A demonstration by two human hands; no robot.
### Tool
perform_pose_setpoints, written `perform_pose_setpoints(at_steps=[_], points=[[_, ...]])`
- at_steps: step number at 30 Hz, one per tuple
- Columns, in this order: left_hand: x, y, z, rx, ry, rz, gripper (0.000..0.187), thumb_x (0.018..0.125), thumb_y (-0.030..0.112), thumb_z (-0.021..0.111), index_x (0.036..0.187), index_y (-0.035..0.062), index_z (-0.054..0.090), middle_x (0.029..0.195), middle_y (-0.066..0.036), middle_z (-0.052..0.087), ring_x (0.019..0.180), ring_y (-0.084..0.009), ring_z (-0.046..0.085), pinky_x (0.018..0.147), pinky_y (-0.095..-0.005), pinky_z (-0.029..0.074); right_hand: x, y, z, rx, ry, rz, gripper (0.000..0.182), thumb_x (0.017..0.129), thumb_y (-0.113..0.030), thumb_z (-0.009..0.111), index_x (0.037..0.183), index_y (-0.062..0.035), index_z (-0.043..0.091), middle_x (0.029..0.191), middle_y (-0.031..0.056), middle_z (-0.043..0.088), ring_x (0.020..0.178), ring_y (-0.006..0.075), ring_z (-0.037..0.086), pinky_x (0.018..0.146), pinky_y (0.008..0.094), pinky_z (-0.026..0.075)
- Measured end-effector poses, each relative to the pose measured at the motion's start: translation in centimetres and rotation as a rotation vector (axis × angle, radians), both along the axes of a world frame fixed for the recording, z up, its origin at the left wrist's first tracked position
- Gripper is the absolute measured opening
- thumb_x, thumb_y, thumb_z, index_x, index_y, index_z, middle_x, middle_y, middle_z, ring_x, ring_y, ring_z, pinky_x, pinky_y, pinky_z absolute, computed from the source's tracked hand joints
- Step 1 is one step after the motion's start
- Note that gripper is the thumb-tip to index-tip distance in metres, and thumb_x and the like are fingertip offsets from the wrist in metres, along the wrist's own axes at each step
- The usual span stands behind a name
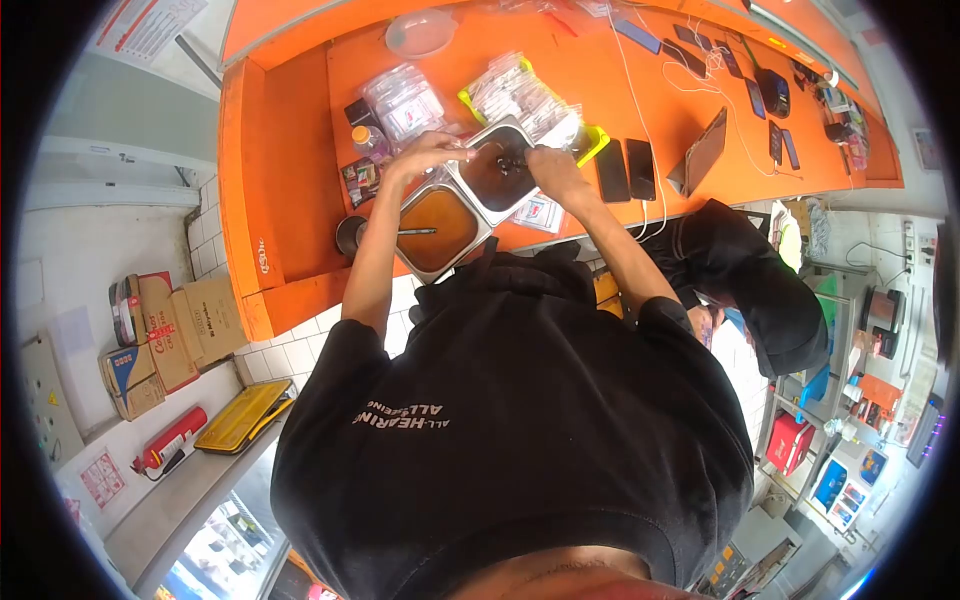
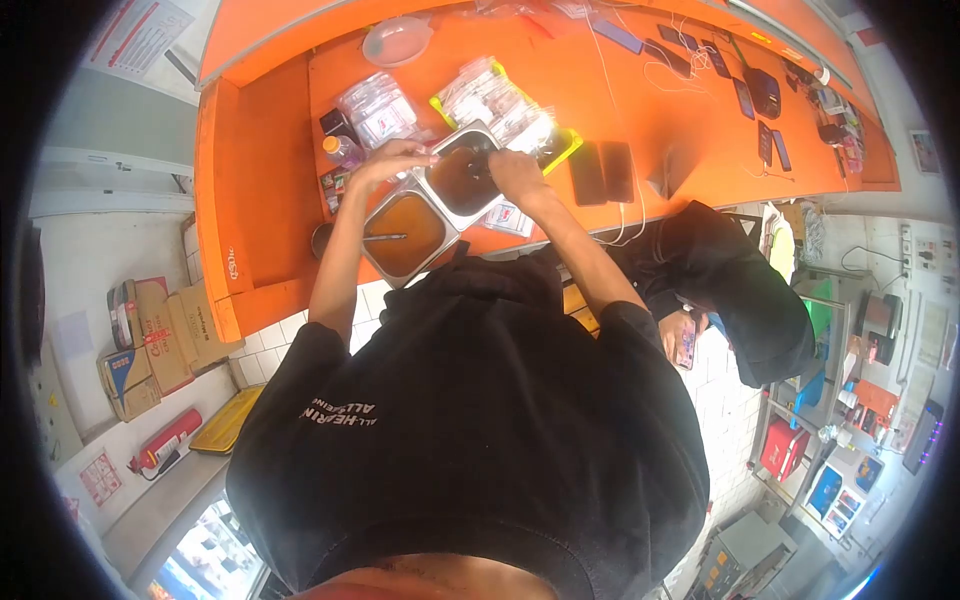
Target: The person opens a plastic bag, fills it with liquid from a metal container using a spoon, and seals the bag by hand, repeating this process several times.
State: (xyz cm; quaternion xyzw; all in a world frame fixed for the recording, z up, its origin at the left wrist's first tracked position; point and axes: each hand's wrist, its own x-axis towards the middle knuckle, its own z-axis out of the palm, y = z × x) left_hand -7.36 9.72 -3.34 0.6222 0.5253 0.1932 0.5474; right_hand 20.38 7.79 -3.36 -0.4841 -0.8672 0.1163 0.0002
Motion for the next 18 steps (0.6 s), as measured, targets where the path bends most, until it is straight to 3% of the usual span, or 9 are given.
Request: perform_pose_setpoints(at_steps=[4, 7, 9, 15, 18], points=[[0.8, -1.0, 0.9, 0.032, -0.04, -0.033, 0.048, 0.077, 0.047, 0.079, 0.098, 0.0035, 0.076, 0.088, -0.008, 0.07, 0.084, -0.0166, 0.061, 0.078, -0.0308, 0.046, 0.3, -1.7, 0.2, 0.131, 0.037, 0.012, 0.017, 0.087, -0.007, 0.056, 0.099, 0.0002, 0.066, 0.1, 0.0223, 0.065, 0.088, 0.0348, 0.07, 0.072, 0.044, 0.058], [1.0, -1.1, 0.3, 0.022, -0.046, -0.072, 0.043, 0.079, 0.042, 0.079, 0.098, 0.0039, 0.076, 0.086, -0.007, 0.07, 0.086, -0.0162, 0.061, 0.081, -0.0311, 0.047, 0.2, -3.0, -2.1, 0.179, -0.16, -0.063, 0.017, 0.087, -0.006, 0.057, 0.101, -0.0016, 0.065, 0.106, 0.019, 0.064, 0.087, 0.0316, 0.07, 0.071, 0.041, 0.058], [1.2, -1.3, 0.9, 0.056, 0.003, -0.066, 0.042, 0.08, 0.04, 0.079, 0.101, 0.0043, 0.076, 0.088, -0.007, 0.07, 0.088, -0.016, 0.062, 0.083, -0.0315, 0.047, 0.1, -3.6, -2.9, 0.188, -0.27, -0.031, 0.016, 0.086, -0.004, 0.055, 0.099, -0.0011, 0.063, 0.097, 0.0164, 0.065, 0.085, 0.0309, 0.07, 0.066, 0.0411, 0.058], [1.9, -2.2, 2.6, -0.067, -0.093, 0.037, 0.043, 0.08, 0.042, 0.078, 0.105, 0.0062, 0.076, 0.099, -0.008, 0.071, 0.094, -0.0157, 0.061, 0.081, -0.0306, 0.047, -0.1, -3.0, -2.2, 0.1, -0.224, -0.011, 0.013, 0.084, -0.008, 0.059, 0.084, -0.0044, 0.072, 0.091, 0.017, 0.071, 0.083, 0.0279, 0.073, 0.069, 0.0384, 0.059], [2.1, -2.2, 2.6, -0.137, -0.138, 0.068, 0.045, 0.08, 0.043, 0.077, 0.107, 0.0072, 0.075, 0.1, -0.007, 0.07, 0.095, -0.0144, 0.06, 0.079, -0.029, 0.047, 0.3, -2.0, -1.6, -0.005, -0.224, -0.013, 0.016, 0.084, -0.007, 0.056, 0.085, -0.0027, 0.072, 0.09, 0.0197, 0.071, 0.084, 0.0305, 0.073, 0.07, 0.0408, 0.059]])
